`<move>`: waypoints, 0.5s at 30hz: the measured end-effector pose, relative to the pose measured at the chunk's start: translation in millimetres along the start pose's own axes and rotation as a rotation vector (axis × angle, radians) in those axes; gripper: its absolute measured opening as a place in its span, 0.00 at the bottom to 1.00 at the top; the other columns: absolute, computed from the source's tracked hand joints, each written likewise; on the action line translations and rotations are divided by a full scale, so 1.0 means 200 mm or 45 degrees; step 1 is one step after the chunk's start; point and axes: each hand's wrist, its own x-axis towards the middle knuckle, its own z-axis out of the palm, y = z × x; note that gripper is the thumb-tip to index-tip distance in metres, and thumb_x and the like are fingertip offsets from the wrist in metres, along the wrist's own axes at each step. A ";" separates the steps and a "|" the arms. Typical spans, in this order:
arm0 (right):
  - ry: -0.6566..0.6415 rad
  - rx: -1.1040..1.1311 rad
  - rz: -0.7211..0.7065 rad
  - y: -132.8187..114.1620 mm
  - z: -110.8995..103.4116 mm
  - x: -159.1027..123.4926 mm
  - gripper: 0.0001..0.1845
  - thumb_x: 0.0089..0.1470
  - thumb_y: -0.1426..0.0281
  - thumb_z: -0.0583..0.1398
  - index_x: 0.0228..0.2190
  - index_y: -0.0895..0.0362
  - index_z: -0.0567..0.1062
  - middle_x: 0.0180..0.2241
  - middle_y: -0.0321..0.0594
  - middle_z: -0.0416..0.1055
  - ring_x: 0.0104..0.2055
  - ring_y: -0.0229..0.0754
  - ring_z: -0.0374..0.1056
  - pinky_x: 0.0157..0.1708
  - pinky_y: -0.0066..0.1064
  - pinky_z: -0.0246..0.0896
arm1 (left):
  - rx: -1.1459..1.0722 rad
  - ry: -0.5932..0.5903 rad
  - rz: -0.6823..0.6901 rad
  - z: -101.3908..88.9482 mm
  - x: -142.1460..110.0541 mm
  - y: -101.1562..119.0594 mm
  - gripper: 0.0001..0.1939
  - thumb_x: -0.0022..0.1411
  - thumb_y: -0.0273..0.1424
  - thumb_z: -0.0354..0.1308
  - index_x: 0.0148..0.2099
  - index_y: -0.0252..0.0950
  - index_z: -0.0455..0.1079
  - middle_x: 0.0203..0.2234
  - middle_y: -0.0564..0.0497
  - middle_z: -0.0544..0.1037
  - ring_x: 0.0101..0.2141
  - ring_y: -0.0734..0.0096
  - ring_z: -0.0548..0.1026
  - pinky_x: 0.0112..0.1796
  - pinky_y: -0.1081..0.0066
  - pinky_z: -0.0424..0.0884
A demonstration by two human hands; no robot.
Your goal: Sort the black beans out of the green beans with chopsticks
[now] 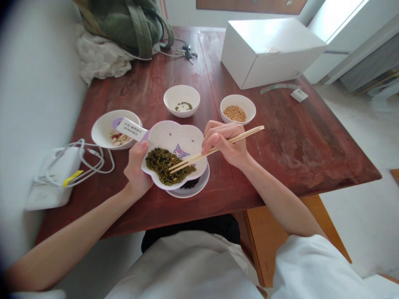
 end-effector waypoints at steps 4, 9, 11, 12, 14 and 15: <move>-0.006 0.043 -0.002 0.00 0.00 0.00 0.29 0.74 0.52 0.62 0.24 0.49 0.89 0.19 0.40 0.80 0.23 0.43 0.73 0.26 0.39 0.63 | -0.024 -0.049 0.010 0.00 0.00 0.01 0.14 0.63 0.42 0.77 0.38 0.38 0.82 0.41 0.51 0.87 0.59 0.54 0.83 0.54 0.64 0.85; 0.016 0.051 -0.023 0.04 -0.02 -0.01 0.30 0.75 0.53 0.61 0.24 0.49 0.89 0.18 0.40 0.78 0.23 0.43 0.73 0.27 0.40 0.63 | -0.020 -0.017 0.051 -0.02 0.00 -0.02 0.13 0.61 0.41 0.79 0.40 0.38 0.83 0.42 0.52 0.87 0.60 0.56 0.83 0.56 0.67 0.84; 0.025 0.050 -0.025 0.04 -0.02 -0.01 0.29 0.74 0.52 0.62 0.24 0.49 0.89 0.17 0.40 0.77 0.23 0.44 0.72 0.27 0.40 0.63 | -0.013 0.011 0.078 -0.03 0.00 -0.03 0.12 0.62 0.39 0.79 0.40 0.38 0.84 0.43 0.53 0.87 0.60 0.56 0.83 0.56 0.67 0.84; 0.025 0.046 -0.019 0.04 -0.02 -0.02 0.30 0.73 0.51 0.62 0.24 0.49 0.89 0.17 0.40 0.77 0.23 0.44 0.72 0.27 0.40 0.63 | -0.007 0.016 0.084 -0.02 0.00 -0.03 0.12 0.62 0.39 0.78 0.40 0.38 0.83 0.43 0.53 0.87 0.61 0.55 0.83 0.55 0.66 0.84; 0.006 0.036 -0.007 0.04 -0.02 -0.02 0.30 0.72 0.49 0.63 0.23 0.49 0.88 0.17 0.40 0.77 0.23 0.45 0.72 0.27 0.40 0.64 | 0.012 -0.005 0.066 -0.02 -0.01 -0.02 0.12 0.63 0.40 0.77 0.39 0.37 0.83 0.42 0.52 0.87 0.61 0.52 0.83 0.55 0.63 0.85; -0.007 0.037 -0.005 0.03 -0.02 -0.02 0.29 0.72 0.49 0.64 0.23 0.49 0.89 0.18 0.40 0.77 0.24 0.45 0.73 0.27 0.40 0.65 | 0.021 -0.015 0.056 -0.01 -0.01 -0.02 0.12 0.64 0.40 0.77 0.38 0.37 0.82 0.43 0.51 0.87 0.61 0.51 0.83 0.55 0.62 0.85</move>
